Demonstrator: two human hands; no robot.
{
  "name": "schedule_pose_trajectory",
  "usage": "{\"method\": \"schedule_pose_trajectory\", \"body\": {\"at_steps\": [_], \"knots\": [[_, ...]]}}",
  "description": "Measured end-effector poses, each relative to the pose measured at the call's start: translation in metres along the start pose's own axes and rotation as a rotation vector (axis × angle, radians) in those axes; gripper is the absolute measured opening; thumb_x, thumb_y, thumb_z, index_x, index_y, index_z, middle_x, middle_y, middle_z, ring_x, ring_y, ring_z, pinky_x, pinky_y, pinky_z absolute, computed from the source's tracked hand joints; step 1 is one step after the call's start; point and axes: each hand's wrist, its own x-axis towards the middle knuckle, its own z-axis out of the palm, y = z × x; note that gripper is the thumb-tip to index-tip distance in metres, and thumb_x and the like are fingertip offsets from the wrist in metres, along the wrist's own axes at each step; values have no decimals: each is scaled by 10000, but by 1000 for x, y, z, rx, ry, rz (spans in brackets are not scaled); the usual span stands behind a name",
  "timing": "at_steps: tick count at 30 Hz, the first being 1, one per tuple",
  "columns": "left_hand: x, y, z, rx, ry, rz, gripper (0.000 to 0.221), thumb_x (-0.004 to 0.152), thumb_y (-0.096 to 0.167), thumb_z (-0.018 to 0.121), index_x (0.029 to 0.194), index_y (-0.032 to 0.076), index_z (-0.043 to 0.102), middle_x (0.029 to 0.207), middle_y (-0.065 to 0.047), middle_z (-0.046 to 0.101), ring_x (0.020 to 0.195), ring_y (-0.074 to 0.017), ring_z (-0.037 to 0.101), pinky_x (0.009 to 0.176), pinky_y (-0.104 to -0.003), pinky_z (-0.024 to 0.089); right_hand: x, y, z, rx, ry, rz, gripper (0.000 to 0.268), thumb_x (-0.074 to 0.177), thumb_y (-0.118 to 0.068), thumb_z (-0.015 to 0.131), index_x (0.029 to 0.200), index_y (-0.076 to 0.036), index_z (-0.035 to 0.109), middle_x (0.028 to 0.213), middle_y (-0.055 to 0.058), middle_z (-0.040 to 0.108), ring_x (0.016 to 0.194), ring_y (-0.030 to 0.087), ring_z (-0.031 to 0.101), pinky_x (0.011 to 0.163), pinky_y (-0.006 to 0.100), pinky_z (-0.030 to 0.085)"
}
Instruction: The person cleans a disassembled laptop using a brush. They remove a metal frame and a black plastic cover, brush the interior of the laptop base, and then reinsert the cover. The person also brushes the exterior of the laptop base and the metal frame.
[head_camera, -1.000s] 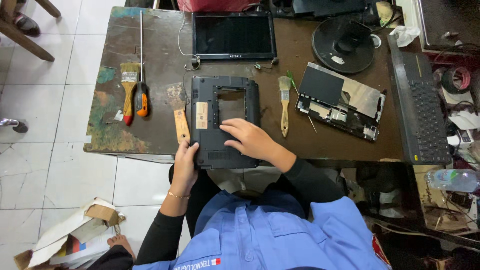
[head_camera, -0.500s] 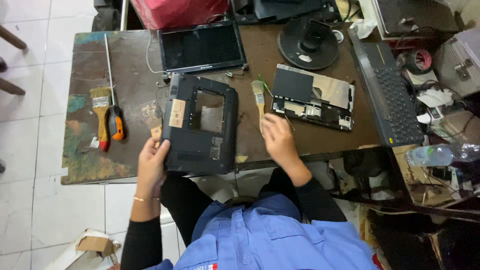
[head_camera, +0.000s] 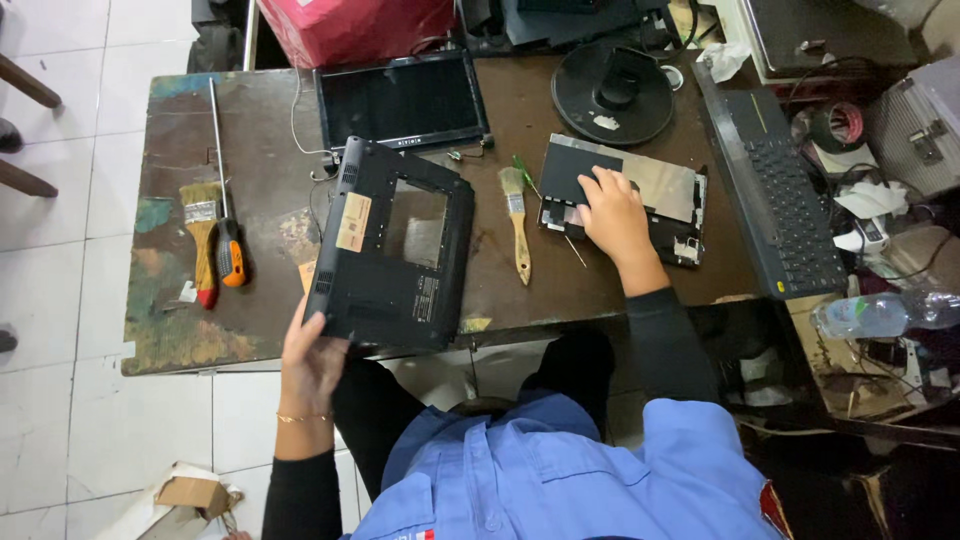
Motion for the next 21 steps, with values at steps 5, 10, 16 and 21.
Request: {"method": "schedule_pose_trajectory", "body": {"at_steps": [5, 10, 16, 21], "knots": [[-2, -39, -19, -43, 14, 4, 472, 850, 43, 616, 1310, 101, 530, 1183, -177, 651, 999, -319, 673, 847, -514, 569, -1, 15, 9, -16, 81, -86, 373, 893, -239, 693, 1248, -137, 650, 1295, 74, 594, 1244, 278, 532, 930, 428, 506], [-2, -36, -10, -46, 22, 30, 365, 887, 34, 611, 1239, 117, 564, 1101, -157, 692, 916, -305, 705, 795, -541, 597, -2, 24, 14, 39, 232, -132, 280, 916, -150, 651, 1187, -82, 675, 1234, 111, 632, 1206, 275, 577, 1005, 388, 474], [3, -28, -11, -132, -8, 43, 324, 939, 113, 561, 1262, 134, 554, 1138, -181, 675, 970, -327, 690, 848, -611, 564, -4, 15, -16, 126, 515, -45, 242, 1003, -33, 521, 1186, -61, 676, 1146, 131, 682, 1092, 270, 642, 926, 364, 520], [17, -32, -39, -89, 15, 63, 302, 984, 277, 537, 1266, 170, 553, 1167, -150, 671, 998, -304, 684, 820, -574, 577, -21, -26, -38, 1214, 247, 244, 227, 1014, -88, 532, 1233, -35, 564, 1037, 165, 684, 942, 230, 674, 776, 371, 582]]}}
